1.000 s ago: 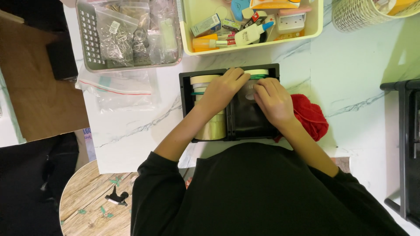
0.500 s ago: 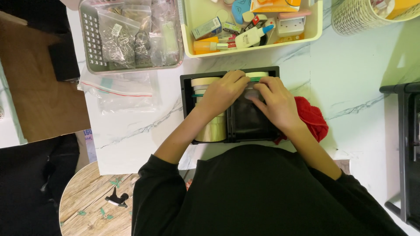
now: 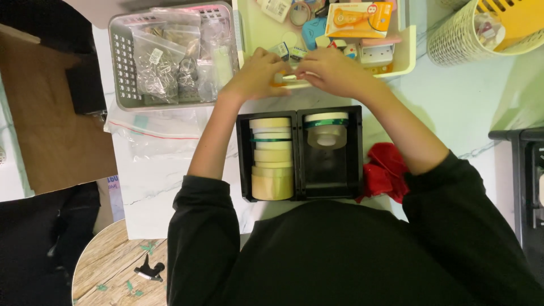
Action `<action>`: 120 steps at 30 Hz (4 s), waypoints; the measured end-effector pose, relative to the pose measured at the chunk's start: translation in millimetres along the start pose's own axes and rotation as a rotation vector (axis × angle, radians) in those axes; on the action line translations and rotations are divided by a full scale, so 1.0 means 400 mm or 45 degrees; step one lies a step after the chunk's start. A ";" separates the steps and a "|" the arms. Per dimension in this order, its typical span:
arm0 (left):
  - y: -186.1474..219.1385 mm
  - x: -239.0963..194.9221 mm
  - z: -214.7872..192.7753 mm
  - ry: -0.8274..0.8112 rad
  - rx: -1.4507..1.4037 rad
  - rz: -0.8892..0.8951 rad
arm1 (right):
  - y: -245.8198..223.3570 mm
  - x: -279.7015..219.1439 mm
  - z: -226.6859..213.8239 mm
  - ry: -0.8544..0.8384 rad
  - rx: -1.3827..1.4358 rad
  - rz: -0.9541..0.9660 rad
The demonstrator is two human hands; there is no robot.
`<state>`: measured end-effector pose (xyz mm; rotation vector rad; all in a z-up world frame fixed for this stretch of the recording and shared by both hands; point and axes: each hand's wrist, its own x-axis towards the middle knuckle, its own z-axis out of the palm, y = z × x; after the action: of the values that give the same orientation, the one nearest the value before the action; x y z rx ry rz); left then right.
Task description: Organizing and cleaning various office and shop tools into a black plastic organizer bin.
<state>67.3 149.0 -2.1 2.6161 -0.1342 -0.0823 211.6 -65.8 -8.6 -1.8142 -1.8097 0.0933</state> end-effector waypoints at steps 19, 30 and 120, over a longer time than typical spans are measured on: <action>-0.024 0.001 0.003 0.117 0.053 0.082 | 0.069 -0.001 -0.012 -0.132 -0.242 0.100; 0.051 0.034 0.026 0.299 -0.153 0.293 | -0.062 -0.098 -0.088 -0.001 -0.161 0.210; 0.318 0.020 0.225 0.476 -2.421 -0.316 | -0.330 -0.068 -0.206 0.450 0.383 0.063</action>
<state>57.5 -6.1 -16.8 0.7018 0.2856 0.1411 126.4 -129.6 108.1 -1.5509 -1.4209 0.0553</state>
